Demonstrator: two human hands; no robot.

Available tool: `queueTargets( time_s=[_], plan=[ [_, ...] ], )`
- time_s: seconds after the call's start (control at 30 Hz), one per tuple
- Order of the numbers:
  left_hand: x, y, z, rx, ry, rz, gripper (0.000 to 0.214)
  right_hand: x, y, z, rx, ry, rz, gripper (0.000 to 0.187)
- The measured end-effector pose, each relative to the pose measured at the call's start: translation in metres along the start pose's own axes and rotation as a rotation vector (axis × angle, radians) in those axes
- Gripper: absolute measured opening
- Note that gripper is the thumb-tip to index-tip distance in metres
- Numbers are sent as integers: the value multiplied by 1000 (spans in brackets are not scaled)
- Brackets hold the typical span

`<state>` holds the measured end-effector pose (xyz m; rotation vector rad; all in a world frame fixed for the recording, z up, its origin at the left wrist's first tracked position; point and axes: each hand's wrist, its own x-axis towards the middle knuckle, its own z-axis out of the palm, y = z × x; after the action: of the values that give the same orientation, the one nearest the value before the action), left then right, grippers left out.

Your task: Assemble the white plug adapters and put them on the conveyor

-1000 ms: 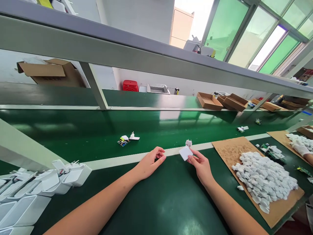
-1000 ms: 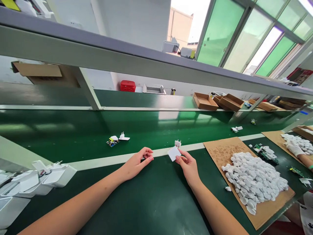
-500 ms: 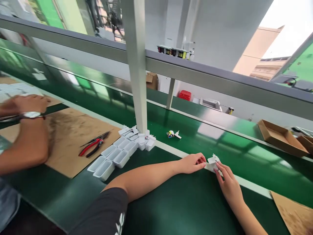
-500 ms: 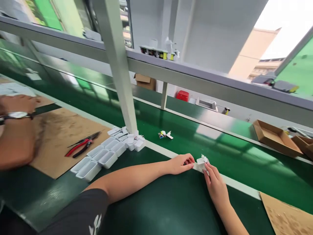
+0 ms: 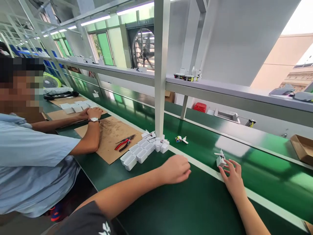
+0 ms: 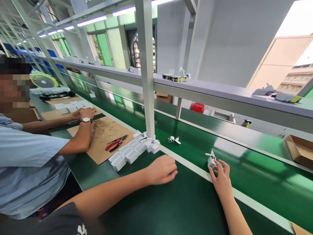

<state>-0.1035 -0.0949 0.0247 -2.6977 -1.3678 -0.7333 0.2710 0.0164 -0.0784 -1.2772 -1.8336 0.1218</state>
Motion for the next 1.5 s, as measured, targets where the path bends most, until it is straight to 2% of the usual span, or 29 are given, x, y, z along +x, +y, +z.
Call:
queueTargets(
  time_s=[0.1,0.17,0.23,0.3,0.4,0.47,0.63,0.7,0.77,0.87,0.93,1.03,1.13,1.2,1.3,1.5],
  plan=[
    [-44,-46,-49,135,99,-282,29,4,3,4,123,16,36,63],
    [-66,-73,-67,209,147,-405,27,6,1,6,160,7,48,62],
    [-82,-91,-72,253,163,-471,21,6,-3,6,190,-6,59,60],
    [-90,-102,-68,279,180,-510,18,5,-7,4,216,-21,71,58],
    [-95,-105,-60,287,200,-524,17,3,-14,0,249,-36,89,55],
    [-96,-100,-58,280,213,-512,16,3,-19,-2,266,-37,107,52],
    [-94,-61,-52,305,261,-394,22,4,-28,-3,304,-28,168,44],
    [-84,-38,-42,239,254,-293,21,5,-30,-1,313,-26,190,40],
    [-66,-12,-26,72,168,-150,24,7,-30,1,326,-30,212,38],
    [-19,24,3,-190,-7,4,20,8,-30,2,352,-35,239,36],
    [20,42,25,-292,-75,67,16,9,-30,2,374,-35,256,36],
    [76,55,59,-381,-79,112,21,11,-27,3,404,-16,296,36],
    [112,57,90,-415,-57,123,21,15,-20,5,431,16,351,36],
    [123,54,107,-439,-38,112,19,18,-14,8,453,26,391,36],
    [125,46,121,-477,-40,112,19,21,-4,13,491,15,446,35],
    [121,40,123,-534,-79,136,19,17,5,17,541,-64,521,33]
  ],
)
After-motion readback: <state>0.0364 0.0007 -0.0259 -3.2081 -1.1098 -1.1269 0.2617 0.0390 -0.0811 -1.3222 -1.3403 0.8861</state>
